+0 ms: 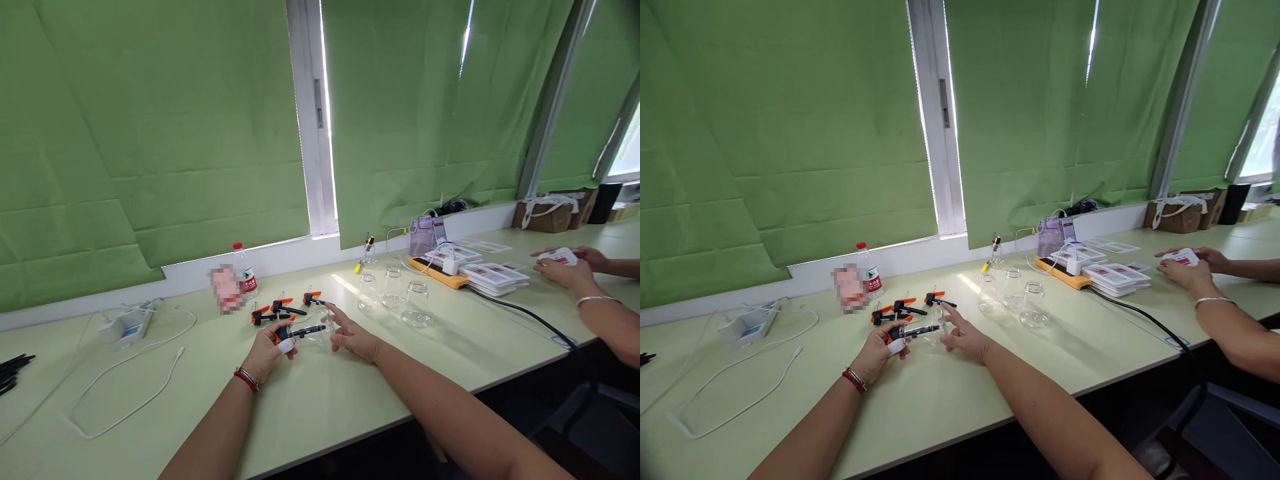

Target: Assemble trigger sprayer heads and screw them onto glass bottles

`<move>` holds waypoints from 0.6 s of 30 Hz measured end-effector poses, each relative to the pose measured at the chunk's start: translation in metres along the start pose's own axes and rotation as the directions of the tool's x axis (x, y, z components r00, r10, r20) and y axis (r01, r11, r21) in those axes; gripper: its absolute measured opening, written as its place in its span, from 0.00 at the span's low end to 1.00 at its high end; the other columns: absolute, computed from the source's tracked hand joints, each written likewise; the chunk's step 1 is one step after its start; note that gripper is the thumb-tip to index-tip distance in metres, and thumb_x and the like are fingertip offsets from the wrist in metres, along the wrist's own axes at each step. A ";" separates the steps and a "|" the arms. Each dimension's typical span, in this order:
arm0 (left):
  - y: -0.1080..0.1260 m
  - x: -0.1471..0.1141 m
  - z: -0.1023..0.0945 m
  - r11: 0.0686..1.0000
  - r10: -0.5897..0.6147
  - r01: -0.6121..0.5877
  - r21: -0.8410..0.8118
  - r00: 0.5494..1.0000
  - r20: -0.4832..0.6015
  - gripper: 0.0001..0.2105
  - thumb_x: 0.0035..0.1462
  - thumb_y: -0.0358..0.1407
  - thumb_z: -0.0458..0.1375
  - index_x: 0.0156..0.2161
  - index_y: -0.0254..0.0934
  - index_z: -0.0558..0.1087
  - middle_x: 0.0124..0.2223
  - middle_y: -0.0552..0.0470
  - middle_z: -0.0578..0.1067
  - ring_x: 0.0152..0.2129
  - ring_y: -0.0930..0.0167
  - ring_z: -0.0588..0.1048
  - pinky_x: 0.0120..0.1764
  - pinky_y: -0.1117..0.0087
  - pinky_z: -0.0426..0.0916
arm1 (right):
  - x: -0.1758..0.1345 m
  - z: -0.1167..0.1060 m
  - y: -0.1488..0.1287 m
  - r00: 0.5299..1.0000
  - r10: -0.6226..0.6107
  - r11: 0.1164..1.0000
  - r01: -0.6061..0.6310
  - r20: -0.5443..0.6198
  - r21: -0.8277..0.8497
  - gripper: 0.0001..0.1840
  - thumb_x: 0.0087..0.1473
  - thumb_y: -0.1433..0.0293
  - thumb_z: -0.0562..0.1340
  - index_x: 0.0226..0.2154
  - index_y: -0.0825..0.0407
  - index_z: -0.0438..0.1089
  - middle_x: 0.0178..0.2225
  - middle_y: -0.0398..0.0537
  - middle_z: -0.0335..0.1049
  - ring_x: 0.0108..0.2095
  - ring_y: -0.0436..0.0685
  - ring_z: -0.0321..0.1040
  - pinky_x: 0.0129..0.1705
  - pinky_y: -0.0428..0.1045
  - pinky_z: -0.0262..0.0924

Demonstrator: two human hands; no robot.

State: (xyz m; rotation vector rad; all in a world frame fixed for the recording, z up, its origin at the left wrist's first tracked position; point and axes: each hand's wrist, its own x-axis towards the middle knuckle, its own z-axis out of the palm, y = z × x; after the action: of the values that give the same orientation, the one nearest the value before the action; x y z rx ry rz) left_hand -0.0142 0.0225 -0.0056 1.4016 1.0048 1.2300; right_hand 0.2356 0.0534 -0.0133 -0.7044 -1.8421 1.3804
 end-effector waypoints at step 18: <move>0.003 -0.002 0.003 1.000 -0.007 0.006 0.015 0.999 0.044 0.24 0.41 0.36 0.66 0.45 0.33 0.68 0.29 0.53 0.72 0.21 0.70 0.74 0.24 0.67 0.70 | 0.004 0.000 0.005 0.998 0.059 0.995 -0.057 -0.020 0.078 0.29 0.51 0.53 0.58 0.51 0.51 0.59 0.30 0.43 0.65 0.17 0.43 0.52 0.20 0.43 0.47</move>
State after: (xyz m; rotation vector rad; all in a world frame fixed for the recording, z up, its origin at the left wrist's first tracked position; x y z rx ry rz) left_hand -0.0115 0.0196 -0.0035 1.4297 0.9893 1.1847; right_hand 0.2328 0.0580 -0.0169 -0.7357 -1.7538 1.4671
